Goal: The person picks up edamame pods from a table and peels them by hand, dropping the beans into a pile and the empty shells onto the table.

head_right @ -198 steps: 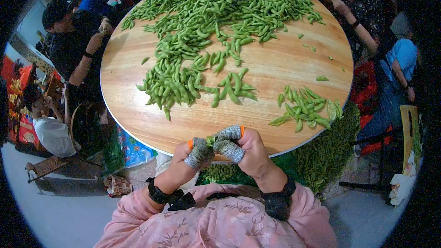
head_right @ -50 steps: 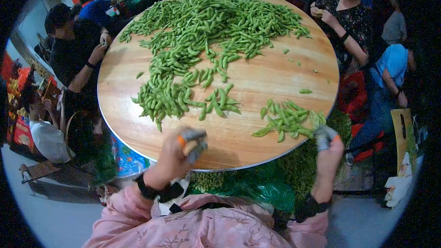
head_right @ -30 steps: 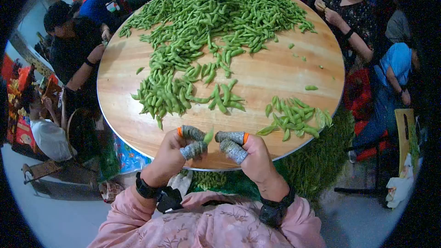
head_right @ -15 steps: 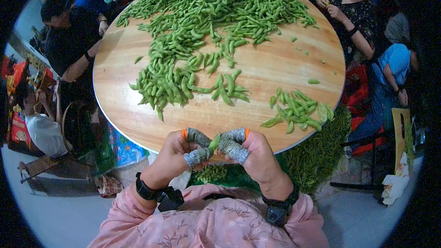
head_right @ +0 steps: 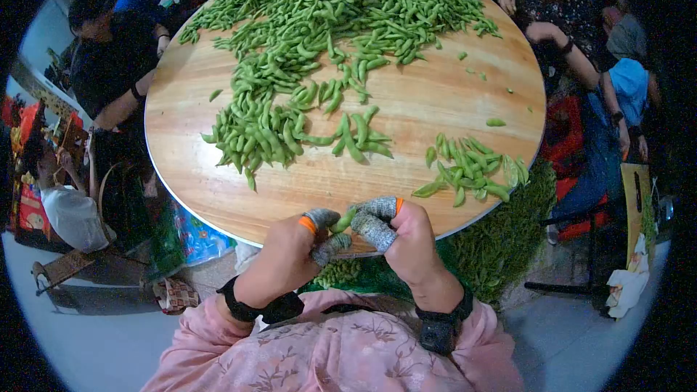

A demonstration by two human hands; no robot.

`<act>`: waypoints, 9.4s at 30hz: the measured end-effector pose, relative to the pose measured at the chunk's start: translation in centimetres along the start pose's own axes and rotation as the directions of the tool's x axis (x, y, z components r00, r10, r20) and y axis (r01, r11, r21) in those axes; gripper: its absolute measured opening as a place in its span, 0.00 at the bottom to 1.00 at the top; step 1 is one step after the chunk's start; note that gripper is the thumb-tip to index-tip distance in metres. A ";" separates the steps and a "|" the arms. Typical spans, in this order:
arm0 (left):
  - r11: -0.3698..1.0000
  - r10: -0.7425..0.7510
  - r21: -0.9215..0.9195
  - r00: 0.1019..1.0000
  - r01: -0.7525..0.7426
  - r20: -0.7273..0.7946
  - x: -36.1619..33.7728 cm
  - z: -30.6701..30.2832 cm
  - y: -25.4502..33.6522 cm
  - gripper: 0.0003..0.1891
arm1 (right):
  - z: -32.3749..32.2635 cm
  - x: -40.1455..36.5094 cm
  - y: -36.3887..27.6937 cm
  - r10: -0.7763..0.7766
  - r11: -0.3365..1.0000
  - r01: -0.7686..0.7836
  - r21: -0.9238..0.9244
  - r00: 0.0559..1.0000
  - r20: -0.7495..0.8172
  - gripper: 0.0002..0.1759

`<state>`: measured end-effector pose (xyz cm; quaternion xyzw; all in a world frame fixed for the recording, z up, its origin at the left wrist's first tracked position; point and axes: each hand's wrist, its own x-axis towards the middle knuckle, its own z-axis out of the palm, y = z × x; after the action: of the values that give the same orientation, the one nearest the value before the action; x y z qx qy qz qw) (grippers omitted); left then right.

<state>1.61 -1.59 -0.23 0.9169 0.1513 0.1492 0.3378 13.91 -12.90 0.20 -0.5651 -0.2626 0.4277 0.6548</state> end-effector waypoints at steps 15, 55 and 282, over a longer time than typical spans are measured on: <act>0.756 -0.099 -0.648 0.995 0.095 0.030 -0.6 0.7 -0.7 0.05 | 0.3 0.6 2.6 -0.067 0.926 0.024 0.376 0.993 0.101 0.06; 0.621 -0.262 -0.706 0.939 0.342 0.224 -0.7 -1.0 -1.4 0.15 | 0.5 1.8 1.5 -0.148 0.982 0.184 -0.043 0.890 0.432 0.06; 0.393 -0.294 -0.895 0.951 0.211 0.096 -1.8 1.8 -2.6 0.09 | 1.4 1.6 3.5 -0.085 0.984 0.062 0.168 0.987 0.133 0.04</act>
<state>0.23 -1.42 -3.61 0.5567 0.1992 0.1890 0.7840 12.63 -10.81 -3.09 -0.4681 -0.2927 0.4618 0.6942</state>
